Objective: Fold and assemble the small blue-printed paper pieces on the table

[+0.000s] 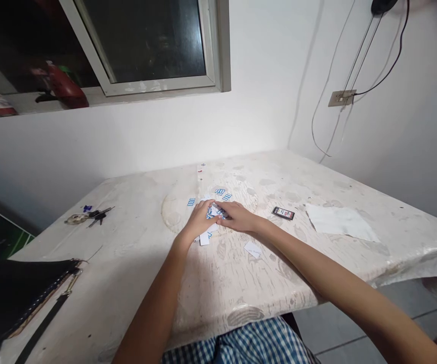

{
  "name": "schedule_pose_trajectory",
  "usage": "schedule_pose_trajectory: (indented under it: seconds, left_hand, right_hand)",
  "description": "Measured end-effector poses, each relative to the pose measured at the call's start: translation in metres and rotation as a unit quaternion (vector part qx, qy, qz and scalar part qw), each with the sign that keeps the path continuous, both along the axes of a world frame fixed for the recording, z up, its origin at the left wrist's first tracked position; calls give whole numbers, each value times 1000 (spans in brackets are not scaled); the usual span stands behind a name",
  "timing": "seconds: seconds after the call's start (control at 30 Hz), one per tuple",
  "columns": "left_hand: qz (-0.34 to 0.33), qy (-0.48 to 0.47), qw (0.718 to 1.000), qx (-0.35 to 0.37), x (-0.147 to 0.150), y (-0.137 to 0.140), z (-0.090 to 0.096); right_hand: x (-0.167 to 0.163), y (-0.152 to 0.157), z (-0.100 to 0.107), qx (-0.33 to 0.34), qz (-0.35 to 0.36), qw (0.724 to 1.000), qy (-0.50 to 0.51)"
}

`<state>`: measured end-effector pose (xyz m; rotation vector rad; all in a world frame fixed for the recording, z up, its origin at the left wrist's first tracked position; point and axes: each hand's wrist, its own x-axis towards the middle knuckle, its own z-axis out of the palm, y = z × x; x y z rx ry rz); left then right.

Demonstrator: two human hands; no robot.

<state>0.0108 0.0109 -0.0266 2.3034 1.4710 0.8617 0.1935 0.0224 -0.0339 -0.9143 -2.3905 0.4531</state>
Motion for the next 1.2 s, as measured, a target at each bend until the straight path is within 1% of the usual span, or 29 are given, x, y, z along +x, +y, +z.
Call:
schedule_pose_trajectory:
  seconds: [0.07, 0.13, 0.2, 0.33, 0.4, 0.47, 0.5, 0.53, 0.63, 0.67, 0.7, 0.73, 0.77, 0.83, 0.87, 0.9, 0.97, 1.03, 1.1, 1.17, 1.2]
  left_hand:
    - [1, -16, 1000, 14, -1, 4, -4]
    - [1, -24, 999, 25, -1, 7, -5]
    - [-4, -25, 999, 43, -1, 9, -5]
    - [-10, -8, 997, 80, 1, 7, -3]
    - [4, -3, 995, 99, 1, 6, -1]
    - [31, -7, 993, 118, 0, 6, 1]
    - [49, -15, 991, 125, -1, 7, 2]
    - [67, -27, 989, 131, -3, 7, 3]
    - [130, -87, 977, 144, -8, 11, 3]
    - [151, -108, 972, 145, -10, 12, 2]
    - [171, -124, 967, 143, -12, 14, 1]
    - [188, -130, 963, 139, -14, 15, 0]
    - [200, -126, 962, 136, -16, 16, -1]
    - [203, -88, 967, 130, -19, 17, -2]
    - [193, -63, 971, 124, -19, 16, -3]
    - [175, -40, 977, 115, -19, 15, -2]
    - [120, -17, 990, 74, -16, 9, 1]
    - [57, -10, 998, 18, -11, 2, 5]
    - [16, 13, 1000, -22, -7, -4, 9]
    - [4, 28, 999, -36, -5, -7, 10]
    - [5, 26, 999, -36, -4, -7, 10]
  right_hand:
    - [-3, 4, -3, 14, 9, 999, 33]
    - [-7, 8, -4, 25, 3, 998, 63]
    - [-10, 11, -5, 23, -23, 996, 80]
    - [-14, 14, -6, -2, -84, 991, 99]
    - [-14, 15, -6, 1, -110, 986, 121]
    - [-13, 16, -7, -6, -137, 977, 166]
    - [-12, 17, -6, -27, -148, 967, 204]
    - [-12, 18, -6, -62, -156, 954, 250]
    - [-9, 22, -2, -201, -152, 891, 377]
    - [-8, 23, 0, -233, -145, 877, 395]
    - [-6, 24, 2, -250, -143, 874, 392]
    - [-4, 25, 3, -249, -142, 885, 368]
    - [-2, 24, 5, -229, -142, 906, 328]
    - [1, 21, 7, -151, -136, 956, 213]
    - [2, 18, 7, -111, -126, 975, 148]
    - [2, 15, 7, -76, -114, 987, 88]
    - [1, 10, 6, -38, -97, 995, 0]
    - [0, 6, 5, -26, -76, 996, -33]
    - [0, 7, 3, -22, -42, 999, -14]
    - [1, 11, 1, -28, -10, 999, 36]
    - [1, 13, -1, -33, -6, 997, 65]
